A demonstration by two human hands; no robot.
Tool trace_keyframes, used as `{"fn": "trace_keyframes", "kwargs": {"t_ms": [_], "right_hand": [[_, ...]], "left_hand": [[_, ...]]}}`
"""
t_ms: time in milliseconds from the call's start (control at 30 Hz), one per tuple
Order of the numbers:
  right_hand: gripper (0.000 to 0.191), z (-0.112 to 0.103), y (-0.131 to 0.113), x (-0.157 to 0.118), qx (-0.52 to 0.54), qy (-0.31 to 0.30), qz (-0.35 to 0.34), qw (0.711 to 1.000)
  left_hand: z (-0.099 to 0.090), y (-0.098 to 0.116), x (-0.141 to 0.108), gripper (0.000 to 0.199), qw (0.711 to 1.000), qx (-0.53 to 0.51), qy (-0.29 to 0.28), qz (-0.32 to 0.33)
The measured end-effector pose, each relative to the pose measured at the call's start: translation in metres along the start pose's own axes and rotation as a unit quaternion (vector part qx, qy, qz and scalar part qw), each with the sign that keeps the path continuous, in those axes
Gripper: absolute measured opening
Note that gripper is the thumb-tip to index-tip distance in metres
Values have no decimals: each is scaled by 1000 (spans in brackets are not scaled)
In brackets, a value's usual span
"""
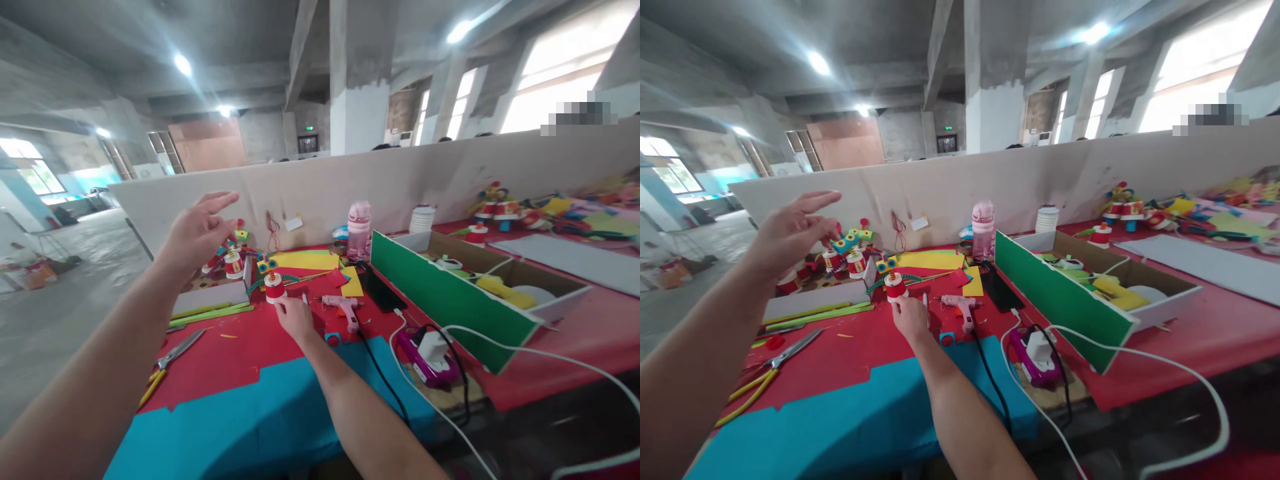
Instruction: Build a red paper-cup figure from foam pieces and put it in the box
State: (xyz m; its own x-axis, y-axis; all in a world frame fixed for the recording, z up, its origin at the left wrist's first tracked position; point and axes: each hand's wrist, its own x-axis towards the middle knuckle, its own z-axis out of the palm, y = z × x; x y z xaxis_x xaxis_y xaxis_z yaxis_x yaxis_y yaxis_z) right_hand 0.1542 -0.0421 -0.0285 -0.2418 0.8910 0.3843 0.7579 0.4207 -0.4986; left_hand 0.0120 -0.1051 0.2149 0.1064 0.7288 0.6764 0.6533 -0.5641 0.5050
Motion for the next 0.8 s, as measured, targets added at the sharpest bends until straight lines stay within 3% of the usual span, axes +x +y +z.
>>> {"fn": "trace_keyframes", "kwargs": {"t_ms": [167, 333, 433, 567, 667, 800], "right_hand": [[25, -2, 3, -3, 4, 14, -18, 1000], [26, -2, -1, -5, 28, 6, -56, 998], [27, -2, -5, -6, 68, 2, -105, 992], [32, -2, -6, -8, 106, 61, -168, 978], [35, -3, -5, -8, 97, 101, -162, 977], [38, -3, -3, -7, 79, 133, -116, 981]], "left_hand": [[-15, 17, 6, 45, 999, 7, 23, 32], [-17, 16, -12, 45, 999, -23, 32, 21], [-4, -9, -35, 47, 999, -28, -9, -28], [28, -68, -78, 52, 992, -6, -95, -77], [52, -106, -118, 49, 979, 20, -169, -112], [61, -123, -168, 41, 948, 119, -252, -152]]}}
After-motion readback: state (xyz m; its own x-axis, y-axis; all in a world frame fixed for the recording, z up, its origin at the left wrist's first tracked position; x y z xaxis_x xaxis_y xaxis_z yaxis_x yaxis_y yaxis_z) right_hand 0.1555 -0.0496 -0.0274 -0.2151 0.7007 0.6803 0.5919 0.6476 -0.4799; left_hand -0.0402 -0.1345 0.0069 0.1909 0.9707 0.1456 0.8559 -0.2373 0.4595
